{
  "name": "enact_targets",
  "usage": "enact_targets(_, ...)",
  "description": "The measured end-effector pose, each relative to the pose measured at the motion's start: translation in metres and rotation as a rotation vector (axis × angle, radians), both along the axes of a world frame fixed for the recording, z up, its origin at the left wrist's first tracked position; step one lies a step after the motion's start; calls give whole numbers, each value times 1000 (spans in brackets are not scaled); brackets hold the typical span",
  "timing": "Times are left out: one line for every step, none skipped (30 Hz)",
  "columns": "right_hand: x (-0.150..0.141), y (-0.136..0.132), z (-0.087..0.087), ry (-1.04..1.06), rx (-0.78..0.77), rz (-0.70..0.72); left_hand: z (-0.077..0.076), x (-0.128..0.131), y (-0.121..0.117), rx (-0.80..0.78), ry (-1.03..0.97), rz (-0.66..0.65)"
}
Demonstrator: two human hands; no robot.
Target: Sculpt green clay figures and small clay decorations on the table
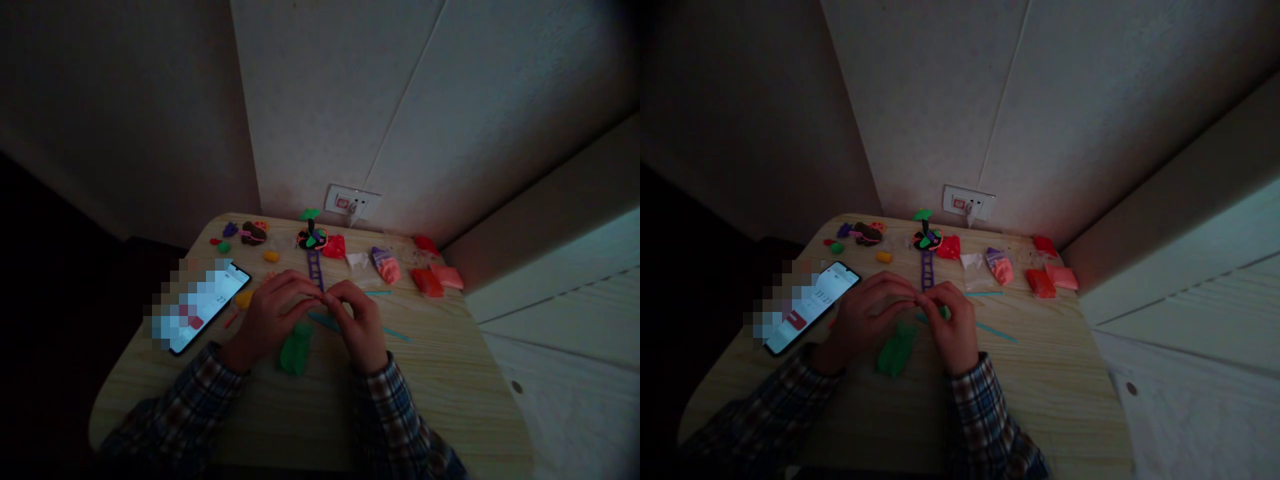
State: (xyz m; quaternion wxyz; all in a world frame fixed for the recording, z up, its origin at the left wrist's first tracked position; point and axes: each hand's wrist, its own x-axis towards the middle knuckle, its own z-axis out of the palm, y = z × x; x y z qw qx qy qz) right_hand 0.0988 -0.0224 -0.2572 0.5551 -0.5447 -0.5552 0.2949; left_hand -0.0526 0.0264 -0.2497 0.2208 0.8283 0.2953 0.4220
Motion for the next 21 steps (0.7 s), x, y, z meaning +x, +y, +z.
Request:
enact_targets(0, 0, 0, -14, 11, 5, 1, 0, 0, -3, -10, -3)
enact_targets(0, 0, 1, -25, 21, 14, 1, 0, 0, -6, -18, -4)
enact_targets(-1, 0, 2, -34, 31, 22, 2, 1, 0, -10, -23, -4)
enact_targets(-1, 0, 2, -40, 40, 28, 2, 1, 0, -16, -23, -2)
enact_targets(-1, -1, 3, -44, 47, 35, 3, 1, 0, -20, -23, -1)
enact_targets(-2, -1, 3, -47, 53, 40, 3, 1, 0, -20, -21, -4)
enact_targets(-2, -1, 4, -52, 56, 42, 3, 1, 1, -15, -22, -5)
enact_targets(-2, -1, 4, -58, 55, 43, 2, 0, 1, -9, -20, -6)
enact_targets(-3, -2, 4, -65, 53, 43, 2, 0, 1, -3, -19, -8)
enact_targets(-3, -2, 4, -71, 52, 41, 2, 0, 1, 2, -19, -8)
enact_targets(-3, -2, 4, -75, 51, 35, 2, 0, 1, 2, -19, -6)
enact_targets(-3, -2, 3, -76, 48, 26, 2, 0, 1, -1, -19, -2)
enact_targets(-3, -2, 3, -73, 43, 14, 2, 1, 1, -3, -18, 3)
enact_targets(-3, -2, 2, -67, 33, 2, 2, 1, 0, -4, -18, 6)
enact_targets(-3, -2, 2, -61, 21, -8, 3, 1, 0, -4, -20, 7)
enact_targets(-3, -2, 1, -55, 6, -15, 3, 1, 0, -4, -19, 7)
enact_targets(-3, -1, 1, -49, -7, -17, 3, 1, 0, -3, -18, 10)
enact_targets(-3, -1, 1, -44, -17, -17, 3, 1, 0, -3, -15, 15)
enact_targets(-3, -1, 1, -39, -24, -17, 3, 1, 0, -4, -12, 19)
enact_targets(-3, -1, 1, -34, -27, -20, 3, 1, 0, -8, -8, 22)
enact_targets(-3, -1, 1, -27, -27, -23, 3, 1, 0, -13, -4, 22)
